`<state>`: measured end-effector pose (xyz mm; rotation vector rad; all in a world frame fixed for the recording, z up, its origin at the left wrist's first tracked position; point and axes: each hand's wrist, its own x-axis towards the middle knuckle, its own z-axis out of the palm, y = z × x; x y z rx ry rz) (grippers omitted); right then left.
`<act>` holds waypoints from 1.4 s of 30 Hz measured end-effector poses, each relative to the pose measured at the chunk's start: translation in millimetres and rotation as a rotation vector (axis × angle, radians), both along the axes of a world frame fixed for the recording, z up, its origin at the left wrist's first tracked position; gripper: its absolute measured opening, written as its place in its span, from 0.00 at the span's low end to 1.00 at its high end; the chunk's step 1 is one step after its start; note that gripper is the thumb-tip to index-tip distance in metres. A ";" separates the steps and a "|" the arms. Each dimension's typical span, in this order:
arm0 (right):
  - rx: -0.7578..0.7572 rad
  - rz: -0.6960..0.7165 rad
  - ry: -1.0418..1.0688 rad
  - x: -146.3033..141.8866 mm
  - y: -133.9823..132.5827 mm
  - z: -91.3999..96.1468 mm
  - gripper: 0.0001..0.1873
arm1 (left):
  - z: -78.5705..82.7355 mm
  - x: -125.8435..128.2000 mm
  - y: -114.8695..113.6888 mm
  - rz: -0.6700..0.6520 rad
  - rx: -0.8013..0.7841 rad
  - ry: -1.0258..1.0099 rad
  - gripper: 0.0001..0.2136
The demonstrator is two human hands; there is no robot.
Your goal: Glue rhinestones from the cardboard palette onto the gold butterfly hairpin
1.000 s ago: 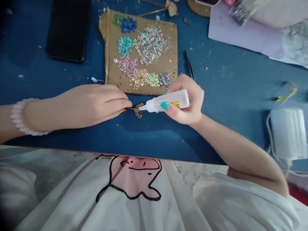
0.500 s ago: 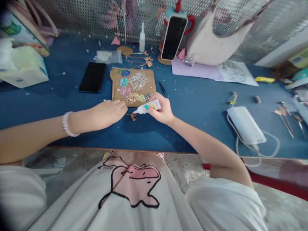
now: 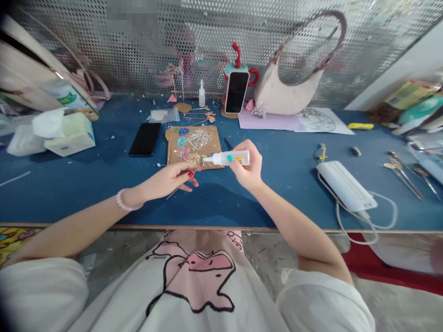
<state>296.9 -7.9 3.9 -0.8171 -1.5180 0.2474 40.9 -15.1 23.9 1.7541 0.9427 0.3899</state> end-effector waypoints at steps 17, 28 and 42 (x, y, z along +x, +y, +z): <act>0.087 0.026 -0.247 8.0 -26.5 -11.0 0.19 | -8.6 -5.3 -18.9 0.002 -0.471 -0.474 0.05; 0.258 -0.027 -0.438 -0.8 -39.1 6.4 0.20 | -12.2 -4.8 -23.6 -0.083 -0.382 -0.471 0.03; 0.341 0.017 -0.601 -7.9 -46.6 18.1 0.21 | -18.7 -4.3 -21.7 -0.132 -0.327 -0.523 0.07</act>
